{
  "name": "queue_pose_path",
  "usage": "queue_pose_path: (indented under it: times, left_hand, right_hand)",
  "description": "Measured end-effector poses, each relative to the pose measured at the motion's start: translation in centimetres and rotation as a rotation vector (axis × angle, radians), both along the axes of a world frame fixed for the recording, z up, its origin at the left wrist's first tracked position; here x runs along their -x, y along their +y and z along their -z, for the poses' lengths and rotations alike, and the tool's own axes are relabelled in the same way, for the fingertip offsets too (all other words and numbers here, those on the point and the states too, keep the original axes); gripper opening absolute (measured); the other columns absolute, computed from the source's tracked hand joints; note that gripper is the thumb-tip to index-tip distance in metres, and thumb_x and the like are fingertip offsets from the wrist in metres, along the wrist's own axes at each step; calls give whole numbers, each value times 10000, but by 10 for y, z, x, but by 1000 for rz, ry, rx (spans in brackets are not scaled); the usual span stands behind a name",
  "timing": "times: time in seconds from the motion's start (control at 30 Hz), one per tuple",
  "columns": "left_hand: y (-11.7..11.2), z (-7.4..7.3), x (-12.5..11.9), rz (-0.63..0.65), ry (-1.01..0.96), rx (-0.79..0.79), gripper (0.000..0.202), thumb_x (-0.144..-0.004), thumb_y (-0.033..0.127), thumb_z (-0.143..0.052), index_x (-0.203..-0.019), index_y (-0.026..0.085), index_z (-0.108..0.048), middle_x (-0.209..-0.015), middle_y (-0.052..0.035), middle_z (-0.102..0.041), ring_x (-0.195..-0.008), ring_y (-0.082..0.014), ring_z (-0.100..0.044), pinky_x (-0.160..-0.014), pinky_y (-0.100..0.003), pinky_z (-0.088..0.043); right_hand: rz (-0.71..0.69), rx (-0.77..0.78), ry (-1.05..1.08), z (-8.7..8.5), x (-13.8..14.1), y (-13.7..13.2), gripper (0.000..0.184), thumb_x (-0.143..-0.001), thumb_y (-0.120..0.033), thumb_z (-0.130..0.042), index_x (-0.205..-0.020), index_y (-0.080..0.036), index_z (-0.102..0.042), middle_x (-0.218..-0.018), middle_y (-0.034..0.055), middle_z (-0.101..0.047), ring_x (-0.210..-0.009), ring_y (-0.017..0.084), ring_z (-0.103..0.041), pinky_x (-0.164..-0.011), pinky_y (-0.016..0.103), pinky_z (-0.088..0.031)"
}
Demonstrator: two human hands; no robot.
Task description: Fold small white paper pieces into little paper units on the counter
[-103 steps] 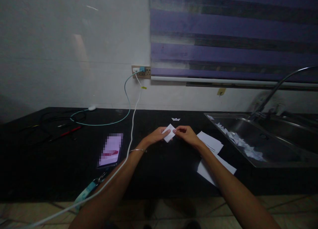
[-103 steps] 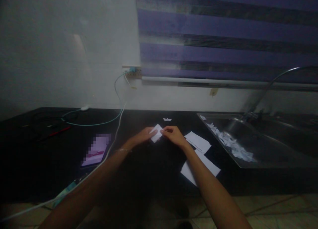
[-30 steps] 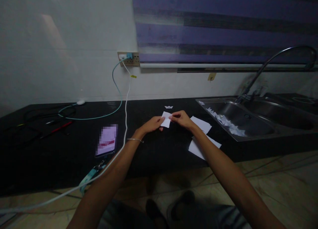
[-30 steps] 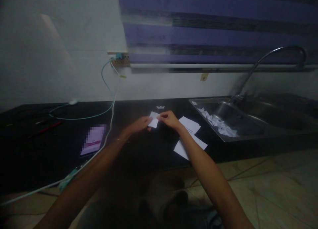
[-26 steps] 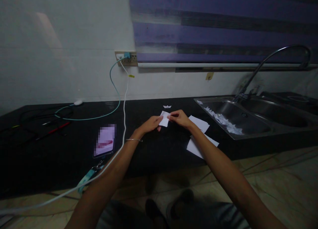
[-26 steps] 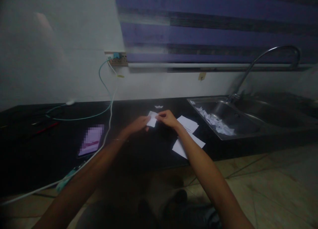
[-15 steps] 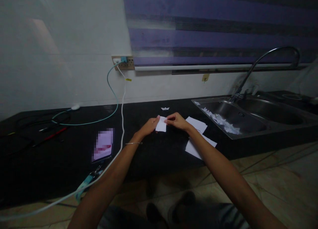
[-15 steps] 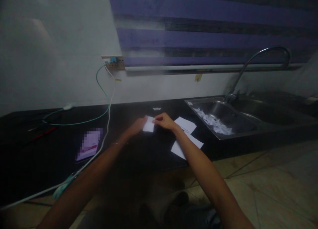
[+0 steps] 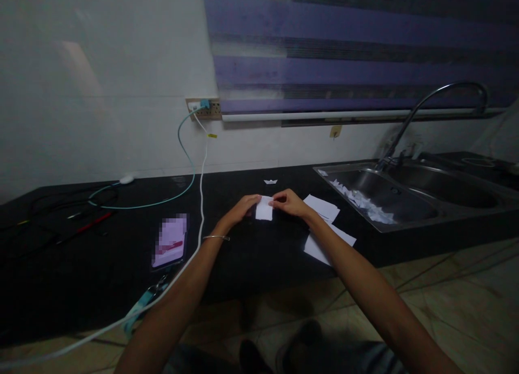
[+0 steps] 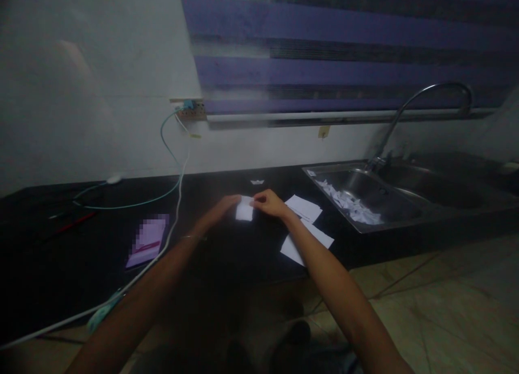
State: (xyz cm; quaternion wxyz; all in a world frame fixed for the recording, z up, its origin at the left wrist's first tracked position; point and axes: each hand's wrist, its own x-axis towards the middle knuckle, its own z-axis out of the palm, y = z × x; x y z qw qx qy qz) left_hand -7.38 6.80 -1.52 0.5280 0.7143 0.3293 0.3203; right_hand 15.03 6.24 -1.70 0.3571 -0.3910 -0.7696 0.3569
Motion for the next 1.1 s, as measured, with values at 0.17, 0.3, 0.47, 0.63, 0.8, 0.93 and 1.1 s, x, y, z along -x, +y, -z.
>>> queue_pose_path:
  times: [0.17, 0.3, 0.47, 0.63, 0.8, 0.93, 1.1]
  left_hand:
    - [5, 0, 8, 47, -24, 0, 305, -786, 324, -605, -1005, 118, -654, -696, -10, -614, -553, -92, -526, -474, -187, -294]
    - [8, 0, 9, -15, -34, -2, 306, -762, 307, -621, -987, 104, -662, -609, -5, -622, -482, -90, -537, -436, -184, -269]
    - [1, -5, 1, -150, -87, 18, 330, -739, 343, -635, -963, 101, -635, -568, -9, -631, -419, -91, -532, -385, -179, -241]
    - [-5, -8, -3, -146, -86, 13, 325, -762, 397, -632, -918, 113, -626, -572, -17, -635, -445, -101, -552, -377, -173, -266]
    - [-3, -4, -3, -142, -53, -22, 314, -764, 373, -649, -962, 130, -635, -578, 0, -634, -439, -91, -542, -380, -166, -258]
    - [-2, -4, -5, -203, -85, -19, 321, -756, 356, -652, -967, 115, -651, -546, -6, -628, -425, -103, -555, -374, -175, -247]
    - [-2, -6, -5, -287, -161, 39, 299, -727, 326, -654, -931, 107, -681, -580, -25, -638, -422, -104, -555, -364, -185, -225]
  right_hand:
    - [71, -60, 37, -1, -3, 2, 291, -788, -423, -637, -751, -143, -709, -666, 16, -643, -620, 140, -556, -601, 263, -409]
    - [84, -58, 66, -2, -1, 1, 284, -794, -414, -637, -753, -141, -708, -677, 27, -651, -638, 150, -569, -617, 274, -425]
    - [135, 7, 240, -1, 7, 1, 327, -733, -380, -710, -956, -141, -691, -818, 52, -678, -730, 170, -613, -697, 304, -476]
    - [143, 44, 323, 7, 10, 5, 356, -713, -339, -721, -1006, -141, -678, -848, 49, -686, -732, 167, -620, -723, 311, -483]
    - [105, 71, 298, 11, 9, 6, 287, -734, -340, -702, -932, -132, -703, -820, 44, -693, -734, 170, -613, -711, 302, -469]
    - [117, 79, 344, 8, 12, 3, 313, -729, -332, -713, -979, -145, -700, -844, 46, -696, -730, 165, -615, -702, 297, -472]
    - [99, 51, 414, 3, 19, -4, 349, -705, -316, -737, -1027, -188, -701, -925, 57, -708, -793, 178, -642, -748, 318, -492]
